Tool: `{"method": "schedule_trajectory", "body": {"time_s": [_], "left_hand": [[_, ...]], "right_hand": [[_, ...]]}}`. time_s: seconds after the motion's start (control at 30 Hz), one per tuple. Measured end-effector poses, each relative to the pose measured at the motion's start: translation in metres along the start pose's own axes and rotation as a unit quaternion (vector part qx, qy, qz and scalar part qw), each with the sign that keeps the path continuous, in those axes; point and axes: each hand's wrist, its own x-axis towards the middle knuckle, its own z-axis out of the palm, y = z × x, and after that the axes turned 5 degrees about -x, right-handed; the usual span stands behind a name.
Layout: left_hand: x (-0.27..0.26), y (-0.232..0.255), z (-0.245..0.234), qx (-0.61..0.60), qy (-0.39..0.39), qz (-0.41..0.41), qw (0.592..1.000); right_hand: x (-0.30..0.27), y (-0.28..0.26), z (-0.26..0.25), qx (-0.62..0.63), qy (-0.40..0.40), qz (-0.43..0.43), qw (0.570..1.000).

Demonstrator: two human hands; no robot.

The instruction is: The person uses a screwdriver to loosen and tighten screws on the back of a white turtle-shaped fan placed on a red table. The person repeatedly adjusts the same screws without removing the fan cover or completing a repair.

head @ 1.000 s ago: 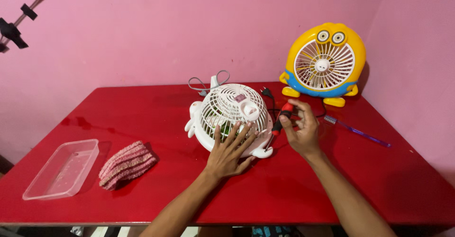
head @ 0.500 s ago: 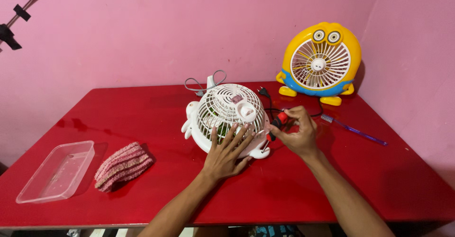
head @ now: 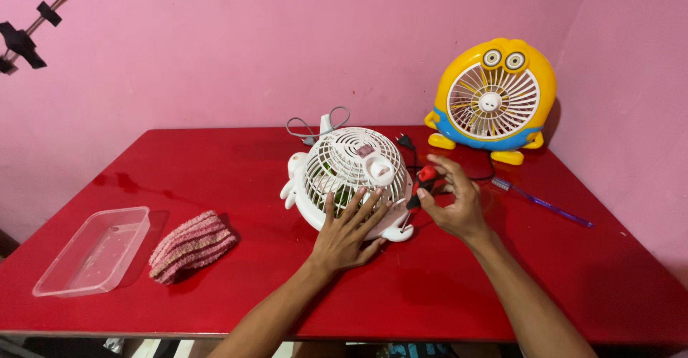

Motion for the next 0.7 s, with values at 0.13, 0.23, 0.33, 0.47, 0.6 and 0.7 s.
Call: {"method": "schedule_trajectory", "body": {"time_s": [0.13, 0.23, 0.33, 0.47, 0.6, 0.7], "left_hand": [[-0.001, 0.002, 0.001, 0.000, 0.014, 0.005, 1.000], [0.000, 0.002, 0.000, 0.000, -0.001, -0.003, 1.000], [0.000, 0.002, 0.000, -0.002, 0.002, 0.000, 1.000], [-0.003, 0.003, 0.000, 0.000, 0.008, 0.002, 1.000], [-0.002, 0.002, 0.003, 0.006, 0.006, -0.001, 1.000], [-0.001, 0.002, 0.003, 0.002, 0.006, -0.001, 1.000]], "right_hand": [[0.001, 0.001, -0.003, -0.090, 0.057, -0.090, 0.990], [0.001, -0.002, -0.006, -0.109, 0.092, -0.112, 0.983], [0.003, -0.008, -0.004, -0.107, 0.098, -0.098, 0.985], [0.007, -0.015, -0.007, -0.100, 0.075, -0.102, 0.987], [0.009, -0.016, -0.013, -0.058, 0.032, -0.087, 0.994], [0.008, -0.017, -0.013, -0.018, 0.005, -0.044, 0.999]]}}
